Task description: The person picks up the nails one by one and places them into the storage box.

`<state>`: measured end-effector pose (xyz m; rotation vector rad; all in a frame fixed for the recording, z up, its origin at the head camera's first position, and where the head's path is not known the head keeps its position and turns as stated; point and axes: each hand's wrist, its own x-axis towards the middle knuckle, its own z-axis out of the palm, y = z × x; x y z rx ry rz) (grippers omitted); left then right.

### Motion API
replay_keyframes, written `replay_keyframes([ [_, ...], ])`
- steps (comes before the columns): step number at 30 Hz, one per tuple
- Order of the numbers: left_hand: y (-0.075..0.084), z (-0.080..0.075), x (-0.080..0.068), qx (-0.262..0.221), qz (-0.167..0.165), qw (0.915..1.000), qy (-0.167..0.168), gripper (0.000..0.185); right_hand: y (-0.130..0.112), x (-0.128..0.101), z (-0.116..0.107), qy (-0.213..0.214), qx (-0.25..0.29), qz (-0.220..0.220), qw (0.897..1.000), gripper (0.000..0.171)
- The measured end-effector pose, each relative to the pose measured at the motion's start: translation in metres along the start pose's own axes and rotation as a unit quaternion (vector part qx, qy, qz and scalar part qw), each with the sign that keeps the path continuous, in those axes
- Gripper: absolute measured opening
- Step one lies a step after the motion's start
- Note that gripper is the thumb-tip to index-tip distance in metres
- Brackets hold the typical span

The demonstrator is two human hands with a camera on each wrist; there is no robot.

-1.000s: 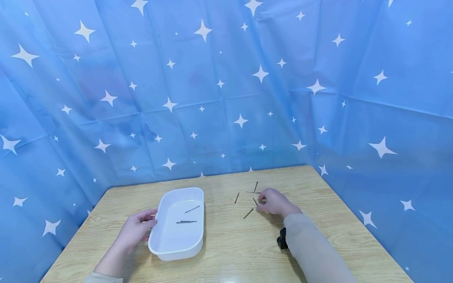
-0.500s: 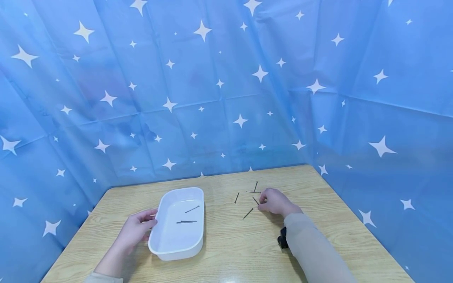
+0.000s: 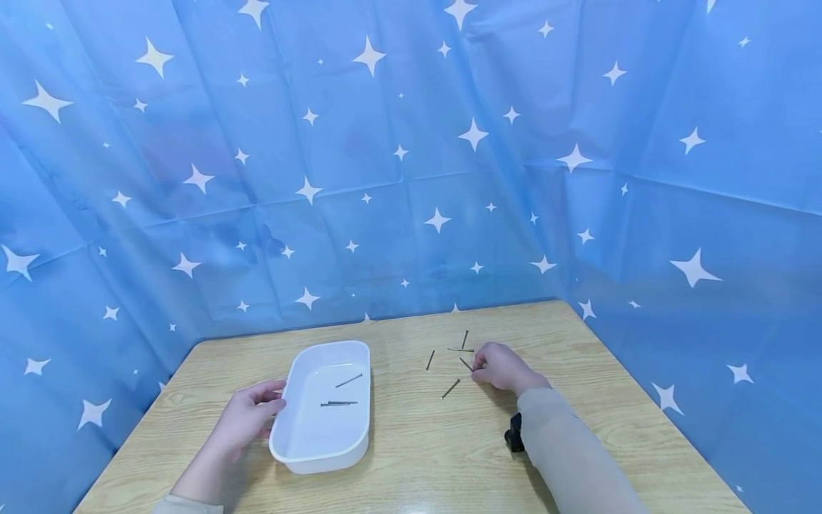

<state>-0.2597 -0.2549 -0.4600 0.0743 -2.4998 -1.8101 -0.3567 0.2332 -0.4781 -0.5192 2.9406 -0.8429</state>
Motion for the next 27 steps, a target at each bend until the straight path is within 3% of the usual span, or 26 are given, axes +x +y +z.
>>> replay_keyframes([
  [8,0.0000,0.0006,0.0006,0.003,-0.004,1.0000,0.004,0.043,0.0009,-0.0014,0.0011,0.005,-0.020,-0.008,1.000,0.021],
  [27,0.0004,0.0016,0.0001,0.006,-0.002,1.0000,0.006,0.042,0.0028,-0.0009,0.0025,0.014,-0.035,-0.018,0.999,0.024],
])
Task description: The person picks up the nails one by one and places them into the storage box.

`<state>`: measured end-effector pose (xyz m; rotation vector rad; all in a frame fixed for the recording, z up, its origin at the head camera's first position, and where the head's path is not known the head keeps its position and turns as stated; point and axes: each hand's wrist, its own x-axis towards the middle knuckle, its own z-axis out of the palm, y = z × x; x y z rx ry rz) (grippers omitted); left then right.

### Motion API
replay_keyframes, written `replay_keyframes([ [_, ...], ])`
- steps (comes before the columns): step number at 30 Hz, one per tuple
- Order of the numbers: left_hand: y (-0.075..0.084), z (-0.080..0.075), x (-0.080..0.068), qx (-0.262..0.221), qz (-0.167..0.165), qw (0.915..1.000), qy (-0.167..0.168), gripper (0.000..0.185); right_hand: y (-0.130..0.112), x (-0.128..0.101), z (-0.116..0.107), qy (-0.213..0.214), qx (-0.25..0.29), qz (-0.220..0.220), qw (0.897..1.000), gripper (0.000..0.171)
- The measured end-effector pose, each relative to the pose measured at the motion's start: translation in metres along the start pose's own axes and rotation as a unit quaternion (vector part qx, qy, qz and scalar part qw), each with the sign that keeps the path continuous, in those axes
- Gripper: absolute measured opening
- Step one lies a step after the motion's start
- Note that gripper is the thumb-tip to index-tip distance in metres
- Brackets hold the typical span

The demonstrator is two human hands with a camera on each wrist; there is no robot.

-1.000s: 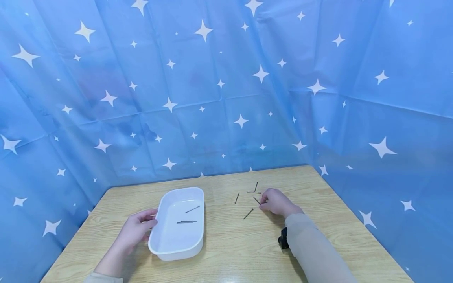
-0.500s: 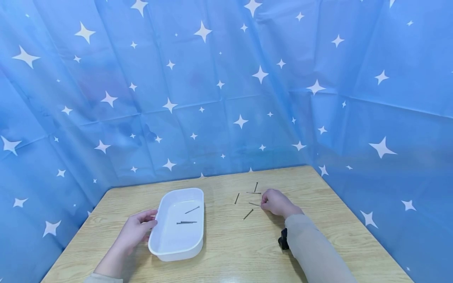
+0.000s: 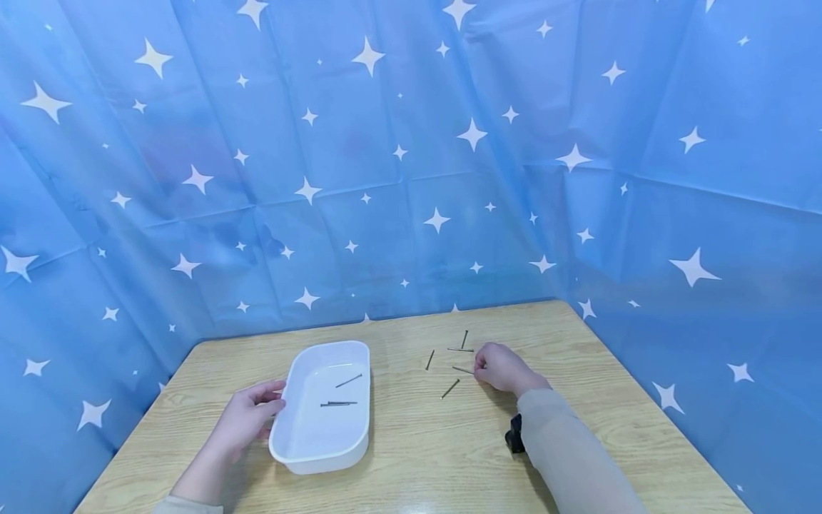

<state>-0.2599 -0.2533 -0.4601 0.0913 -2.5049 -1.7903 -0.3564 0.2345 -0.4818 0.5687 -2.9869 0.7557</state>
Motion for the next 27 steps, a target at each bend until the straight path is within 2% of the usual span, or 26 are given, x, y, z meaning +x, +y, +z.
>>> replay_keyframes([
  [27,0.0004,0.0000,0.0016,0.012,-0.013,0.9998,0.002,0.042,-0.0019,-0.0002,-0.0074,-0.012,0.044,0.003,0.999,0.024],
])
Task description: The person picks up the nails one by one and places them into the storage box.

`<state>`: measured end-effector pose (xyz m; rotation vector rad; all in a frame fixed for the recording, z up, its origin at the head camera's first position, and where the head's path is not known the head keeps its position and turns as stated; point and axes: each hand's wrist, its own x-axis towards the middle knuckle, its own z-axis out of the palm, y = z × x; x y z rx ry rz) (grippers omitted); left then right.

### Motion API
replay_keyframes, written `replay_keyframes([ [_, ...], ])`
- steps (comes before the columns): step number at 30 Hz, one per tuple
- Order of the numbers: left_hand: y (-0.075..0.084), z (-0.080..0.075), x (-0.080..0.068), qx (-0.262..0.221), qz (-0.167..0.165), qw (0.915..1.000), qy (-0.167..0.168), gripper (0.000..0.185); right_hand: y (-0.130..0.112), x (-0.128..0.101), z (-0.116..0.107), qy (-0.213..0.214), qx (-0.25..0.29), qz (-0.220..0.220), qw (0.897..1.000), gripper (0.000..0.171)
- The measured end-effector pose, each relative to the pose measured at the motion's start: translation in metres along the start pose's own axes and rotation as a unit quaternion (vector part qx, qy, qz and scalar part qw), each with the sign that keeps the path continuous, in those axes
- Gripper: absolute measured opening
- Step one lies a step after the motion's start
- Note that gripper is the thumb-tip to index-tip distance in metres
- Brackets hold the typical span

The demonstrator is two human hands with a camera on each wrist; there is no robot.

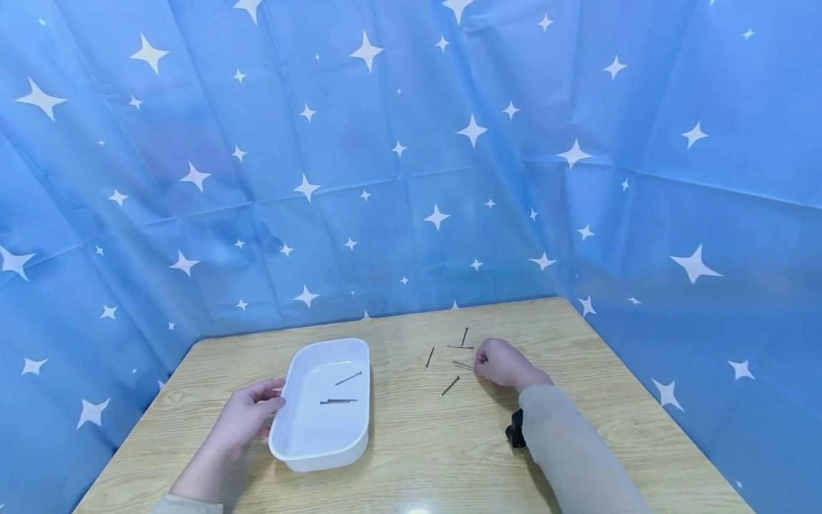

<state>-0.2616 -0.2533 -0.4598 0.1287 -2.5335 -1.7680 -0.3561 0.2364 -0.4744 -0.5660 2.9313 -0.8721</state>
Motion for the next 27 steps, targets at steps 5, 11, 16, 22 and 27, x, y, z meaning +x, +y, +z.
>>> replay_keyframes([
  [5,0.001,0.000,0.000,0.002,0.001,1.0000,-0.001,0.042,-0.002,0.000,-0.003,-0.003,0.005,0.001,1.000,0.027],
  [11,0.000,0.000,0.000,0.001,0.001,1.0000,-0.001,0.042,0.001,0.002,-0.004,-0.003,0.010,-0.007,1.000,0.032],
  [16,-0.001,0.000,0.000,0.004,0.001,1.0000,-0.001,0.042,0.002,0.003,-0.005,0.003,0.004,-0.018,1.000,0.027],
  [22,-0.001,0.000,0.000,0.001,0.003,1.0000,-0.002,0.042,-0.002,0.002,-0.011,0.010,0.001,-0.017,1.000,0.015],
  [27,0.000,0.000,0.000,0.001,0.000,1.0000,-0.001,0.042,-0.006,0.004,-0.018,0.022,-0.001,-0.026,0.999,0.013],
])
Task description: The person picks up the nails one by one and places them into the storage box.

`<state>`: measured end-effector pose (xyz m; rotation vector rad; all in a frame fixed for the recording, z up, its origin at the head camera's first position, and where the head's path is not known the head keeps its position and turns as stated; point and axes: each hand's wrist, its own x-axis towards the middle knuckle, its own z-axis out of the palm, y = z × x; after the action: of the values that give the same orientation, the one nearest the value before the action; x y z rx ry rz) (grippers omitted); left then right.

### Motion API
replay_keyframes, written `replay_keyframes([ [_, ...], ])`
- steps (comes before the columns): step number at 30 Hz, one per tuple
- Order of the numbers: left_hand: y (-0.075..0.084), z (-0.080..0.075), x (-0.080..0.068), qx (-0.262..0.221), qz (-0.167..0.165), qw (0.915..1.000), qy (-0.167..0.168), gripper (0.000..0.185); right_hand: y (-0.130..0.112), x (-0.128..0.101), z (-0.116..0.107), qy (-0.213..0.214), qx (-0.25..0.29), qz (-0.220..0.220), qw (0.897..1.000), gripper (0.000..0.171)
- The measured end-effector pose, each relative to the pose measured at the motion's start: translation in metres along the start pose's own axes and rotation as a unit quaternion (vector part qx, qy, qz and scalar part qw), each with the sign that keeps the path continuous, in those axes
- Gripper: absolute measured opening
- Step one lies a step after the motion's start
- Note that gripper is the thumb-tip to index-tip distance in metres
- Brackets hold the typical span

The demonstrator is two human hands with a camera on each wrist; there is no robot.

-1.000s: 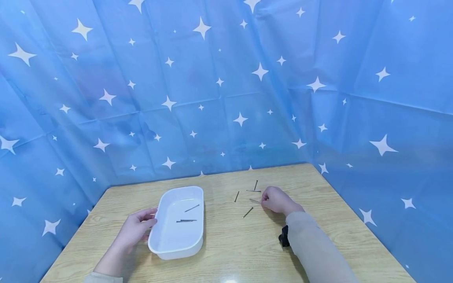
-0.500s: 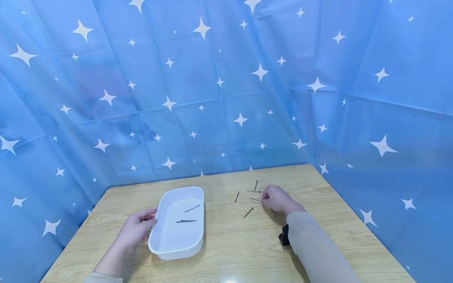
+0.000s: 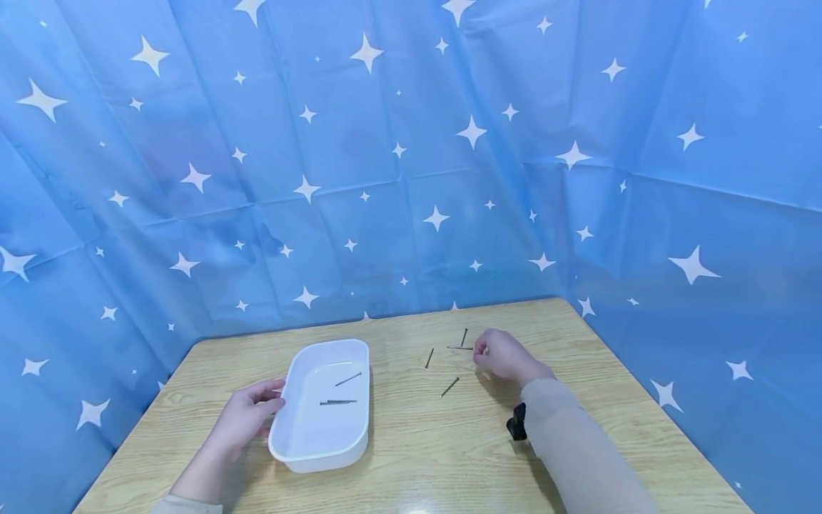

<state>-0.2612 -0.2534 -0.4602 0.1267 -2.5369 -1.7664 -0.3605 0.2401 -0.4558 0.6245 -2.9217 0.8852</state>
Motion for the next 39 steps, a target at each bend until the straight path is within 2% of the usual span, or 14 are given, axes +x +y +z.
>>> replay_keyframes([
  [9,0.000,0.000,0.000,0.001,0.001,1.0000,0.001,0.042,-0.005,0.007,-0.010,0.034,-0.021,-0.037,0.999,0.015],
  [20,0.000,0.000,0.000,0.000,0.000,1.0000,0.000,0.042,-0.021,0.009,-0.023,0.037,-0.016,-0.033,0.999,0.014],
  [30,0.000,0.000,0.001,-0.003,0.000,1.0000,-0.001,0.042,-0.026,0.009,-0.030,0.051,-0.010,-0.056,0.997,0.012],
  [39,-0.001,0.000,0.001,-0.006,0.000,1.0000,-0.002,0.042,-0.027,0.011,-0.031,0.051,-0.011,-0.052,0.997,0.012],
])
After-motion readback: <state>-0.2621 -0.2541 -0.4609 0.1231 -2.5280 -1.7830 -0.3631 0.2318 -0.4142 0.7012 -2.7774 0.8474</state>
